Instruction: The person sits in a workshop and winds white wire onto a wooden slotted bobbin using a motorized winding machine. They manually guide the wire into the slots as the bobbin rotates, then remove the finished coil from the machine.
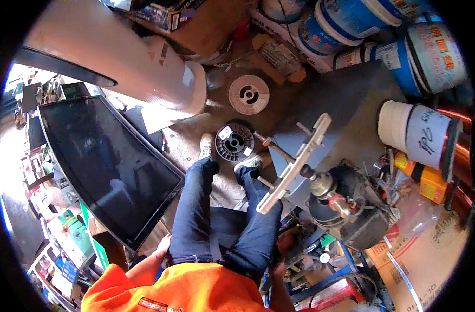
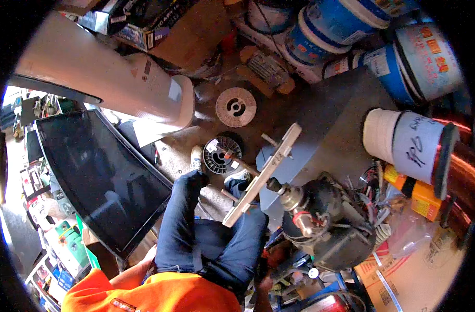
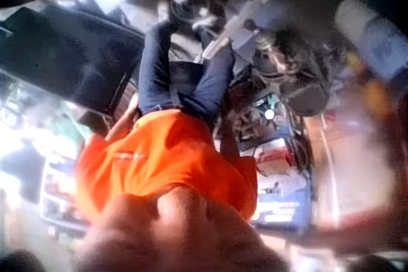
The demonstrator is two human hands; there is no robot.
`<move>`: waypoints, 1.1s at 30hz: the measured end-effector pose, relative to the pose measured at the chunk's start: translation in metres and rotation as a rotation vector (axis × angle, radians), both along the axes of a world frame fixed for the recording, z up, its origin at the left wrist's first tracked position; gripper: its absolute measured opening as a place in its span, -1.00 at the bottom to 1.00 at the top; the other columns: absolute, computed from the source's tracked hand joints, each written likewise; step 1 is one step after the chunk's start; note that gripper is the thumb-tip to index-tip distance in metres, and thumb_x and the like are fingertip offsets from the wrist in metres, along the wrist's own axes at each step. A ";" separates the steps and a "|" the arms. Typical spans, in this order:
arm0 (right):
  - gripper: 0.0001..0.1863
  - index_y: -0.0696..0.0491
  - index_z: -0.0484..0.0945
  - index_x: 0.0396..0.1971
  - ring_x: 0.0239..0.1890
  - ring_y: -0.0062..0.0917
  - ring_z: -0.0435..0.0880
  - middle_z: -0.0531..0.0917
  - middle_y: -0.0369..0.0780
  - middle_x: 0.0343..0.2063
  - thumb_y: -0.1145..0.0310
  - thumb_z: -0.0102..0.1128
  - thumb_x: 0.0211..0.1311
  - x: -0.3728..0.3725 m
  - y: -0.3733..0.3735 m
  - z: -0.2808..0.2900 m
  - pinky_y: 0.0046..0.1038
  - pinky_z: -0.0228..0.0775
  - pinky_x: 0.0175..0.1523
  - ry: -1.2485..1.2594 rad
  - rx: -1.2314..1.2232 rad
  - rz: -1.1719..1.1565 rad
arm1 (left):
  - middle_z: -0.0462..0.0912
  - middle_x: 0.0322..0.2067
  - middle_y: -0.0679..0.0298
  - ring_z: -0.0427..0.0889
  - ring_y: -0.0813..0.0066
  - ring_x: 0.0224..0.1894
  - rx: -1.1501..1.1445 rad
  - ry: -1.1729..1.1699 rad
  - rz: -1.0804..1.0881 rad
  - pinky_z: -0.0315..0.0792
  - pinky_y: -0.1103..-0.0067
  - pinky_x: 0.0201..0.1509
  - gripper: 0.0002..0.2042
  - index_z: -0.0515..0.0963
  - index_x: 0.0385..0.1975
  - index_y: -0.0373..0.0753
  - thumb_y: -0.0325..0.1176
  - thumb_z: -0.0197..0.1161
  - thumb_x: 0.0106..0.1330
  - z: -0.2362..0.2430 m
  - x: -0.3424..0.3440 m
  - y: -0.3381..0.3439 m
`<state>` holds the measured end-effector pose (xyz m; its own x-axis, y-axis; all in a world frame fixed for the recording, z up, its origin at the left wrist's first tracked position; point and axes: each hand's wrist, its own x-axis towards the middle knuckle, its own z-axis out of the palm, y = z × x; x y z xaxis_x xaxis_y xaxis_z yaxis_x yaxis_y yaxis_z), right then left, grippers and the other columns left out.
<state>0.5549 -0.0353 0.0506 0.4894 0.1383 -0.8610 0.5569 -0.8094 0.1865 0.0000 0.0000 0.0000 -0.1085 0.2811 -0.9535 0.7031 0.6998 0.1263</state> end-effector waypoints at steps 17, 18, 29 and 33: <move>-0.58 0.15 0.57 -0.22 -0.27 -0.07 0.64 0.65 0.01 -0.39 0.44 0.25 -0.24 0.011 0.003 -0.013 -0.23 0.45 -0.13 -0.199 0.361 -0.095 | 0.65 -0.29 -0.07 0.67 0.15 -0.20 0.225 0.217 0.105 0.50 0.43 -0.08 -0.67 0.54 -0.18 -0.39 -0.26 0.20 0.18 0.052 0.149 0.133; -0.54 0.14 0.57 -0.18 -0.25 -0.12 0.65 0.65 0.01 -0.36 0.46 0.25 -0.26 0.010 -0.003 -0.017 -0.26 0.45 -0.10 -0.222 0.410 -0.006 | 0.65 -0.30 -0.06 0.67 0.15 -0.20 0.220 0.203 0.109 0.50 0.43 -0.07 -0.68 0.55 -0.19 -0.39 -0.26 0.21 0.17 0.049 0.147 0.132; -0.55 0.17 0.59 -0.18 -0.19 -0.14 0.64 0.65 0.05 -0.32 0.19 0.30 -0.06 0.007 0.019 -0.020 -0.27 0.45 -0.06 -0.123 0.700 -0.069 | 0.62 -0.53 0.18 0.58 0.52 -0.54 0.468 -0.047 0.158 0.48 0.57 -0.41 -0.67 0.53 -0.25 -0.39 -0.22 0.29 0.17 0.021 0.117 0.118; -0.58 0.19 0.57 -0.15 -0.18 -0.20 0.66 0.66 0.01 -0.26 0.20 0.24 0.05 0.025 -0.011 -0.015 -0.32 0.45 -0.05 0.074 0.678 -0.357 | 0.64 -0.34 0.07 0.65 0.35 -0.28 0.522 0.008 -0.133 0.49 0.49 -0.16 -0.58 0.51 -0.16 -0.36 -0.10 0.26 0.18 0.040 0.116 0.097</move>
<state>0.5800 -0.0461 0.0353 0.5475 0.4922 -0.6767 0.2325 -0.8663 -0.4420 0.1158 0.0969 0.0403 -0.0465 0.7291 -0.6828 0.7835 0.4507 0.4278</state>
